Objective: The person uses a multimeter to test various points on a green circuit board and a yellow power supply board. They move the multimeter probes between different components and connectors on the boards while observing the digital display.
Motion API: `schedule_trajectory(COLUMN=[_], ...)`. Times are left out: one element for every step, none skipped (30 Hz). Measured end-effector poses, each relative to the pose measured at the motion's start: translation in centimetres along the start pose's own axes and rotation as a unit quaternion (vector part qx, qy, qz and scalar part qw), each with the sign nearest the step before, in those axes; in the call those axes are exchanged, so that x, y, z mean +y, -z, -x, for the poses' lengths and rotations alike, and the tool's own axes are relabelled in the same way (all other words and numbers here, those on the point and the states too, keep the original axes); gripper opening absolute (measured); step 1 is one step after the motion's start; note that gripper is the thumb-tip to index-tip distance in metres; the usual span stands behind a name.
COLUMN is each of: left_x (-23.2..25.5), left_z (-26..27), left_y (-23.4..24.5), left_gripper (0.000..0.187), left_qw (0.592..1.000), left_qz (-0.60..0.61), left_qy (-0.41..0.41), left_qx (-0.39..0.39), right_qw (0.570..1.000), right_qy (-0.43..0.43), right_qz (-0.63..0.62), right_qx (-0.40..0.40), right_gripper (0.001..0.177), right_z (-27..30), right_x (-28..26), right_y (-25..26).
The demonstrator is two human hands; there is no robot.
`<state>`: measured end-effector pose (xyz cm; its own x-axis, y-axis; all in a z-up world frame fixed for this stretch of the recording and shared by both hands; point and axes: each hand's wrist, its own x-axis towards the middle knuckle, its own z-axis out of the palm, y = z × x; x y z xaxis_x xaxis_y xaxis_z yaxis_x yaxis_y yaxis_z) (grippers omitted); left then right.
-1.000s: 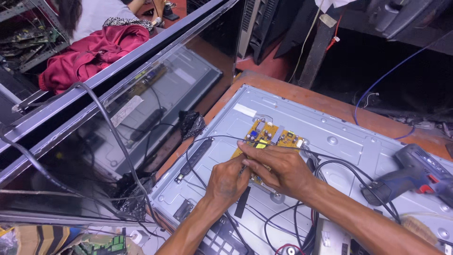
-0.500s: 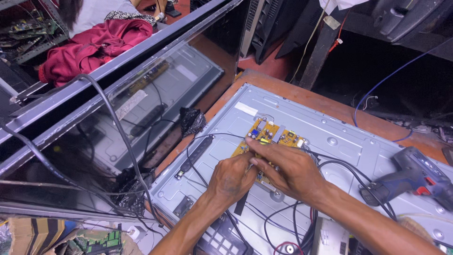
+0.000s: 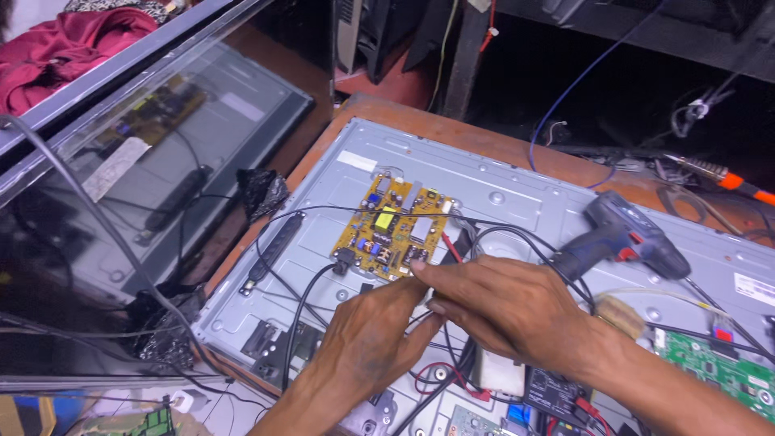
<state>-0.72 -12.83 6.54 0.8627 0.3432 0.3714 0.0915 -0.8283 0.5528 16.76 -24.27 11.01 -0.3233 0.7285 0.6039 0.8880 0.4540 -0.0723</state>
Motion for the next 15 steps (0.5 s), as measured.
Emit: schedule_trajectory(left_x=[0.7, 1.5, 2.2, 2.8, 3.4, 4.0, 4.3, 4.7, 5.0, 5.5, 5.9, 6.4, 6.6, 6.7, 6.8], left_z=[0.1, 0.2, 0.4, 0.5, 0.7, 0.9, 1.3, 1.6, 2.0, 2.2, 2.4, 2.5, 3.0, 3.1, 3.2], left_y=[-0.1, -0.1, -0.1, -0.4, -0.7, -1.0, -1.5, -2.1, -2.7, -2.9, -3.3, -3.9, -4.6, -5.1, -5.6], left_gripper=[0.030, 0.033, 0.036, 0.036, 0.045, 0.053, 0.053, 0.051, 0.049, 0.049, 0.048, 0.046, 0.046, 0.048, 0.050], left_qw=[1.000, 1.000, 0.999, 0.999, 0.999, 0.999, 0.999, 0.999, 0.998, 0.998, 0.997, 0.996, 0.995, 0.996, 0.995], left_qz=[0.001, -0.007, -0.016, -0.014, -0.022, -0.028, -0.026, -0.005, 0.016, 0.027, 0.039, 0.057, 0.074, 0.055, 0.036], left_qy=[-0.004, -0.012, -0.019, -0.021, -0.024, -0.027, -0.029, -0.045, -0.060, -0.061, -0.054, -0.048, -0.049, -0.044, -0.038], left_qx=[-0.001, -0.010, -0.020, -0.022, -0.023, -0.024, -0.027, -0.012, 0.002, -0.008, 0.025, 0.053, 0.037, 0.059, 0.080], right_qw=[1.000, 1.000, 1.000, 0.999, 0.999, 0.999, 0.999, 0.998, 0.997, 0.996, 0.995, 0.994, 0.992, 0.987, 0.980], right_qy=[-0.002, -0.010, -0.018, -0.021, -0.027, -0.033, -0.037, -0.056, -0.075, -0.089, -0.087, -0.092, -0.114, -0.147, -0.181], right_qz=[0.004, 0.013, 0.022, 0.023, 0.026, 0.029, 0.030, 0.028, 0.026, 0.025, 0.040, 0.056, 0.058, 0.070, 0.082], right_qx=[0.001, -0.003, -0.006, -0.006, -0.002, 0.001, 0.000, -0.002, -0.003, -0.009, -0.004, -0.002, -0.010, 0.008, 0.026], right_gripper=[0.038, 0.038, 0.038, 0.038, 0.037, 0.037, 0.037, 0.039, 0.042, 0.042, 0.042, 0.043, 0.043, 0.046, 0.049], right_z=[0.6, 1.2, 1.7, 2.2, 2.7, 3.2, 3.9, 4.6, 5.3, 5.7, 6.3, 7.1, 8.6, 9.9, 11.1], right_x=[-0.2, -0.5, -0.7, -1.0, -1.2, -1.4, -1.6, -1.8, -2.0, -2.3, -2.4, -2.8, -3.2, -3.4, -3.7], right_y=[0.7, 1.3, 1.9, 2.4, 2.9, 3.5, 4.0, 4.6, 5.1, 6.0, 6.7, 7.6, 8.4, 9.2, 10.0])
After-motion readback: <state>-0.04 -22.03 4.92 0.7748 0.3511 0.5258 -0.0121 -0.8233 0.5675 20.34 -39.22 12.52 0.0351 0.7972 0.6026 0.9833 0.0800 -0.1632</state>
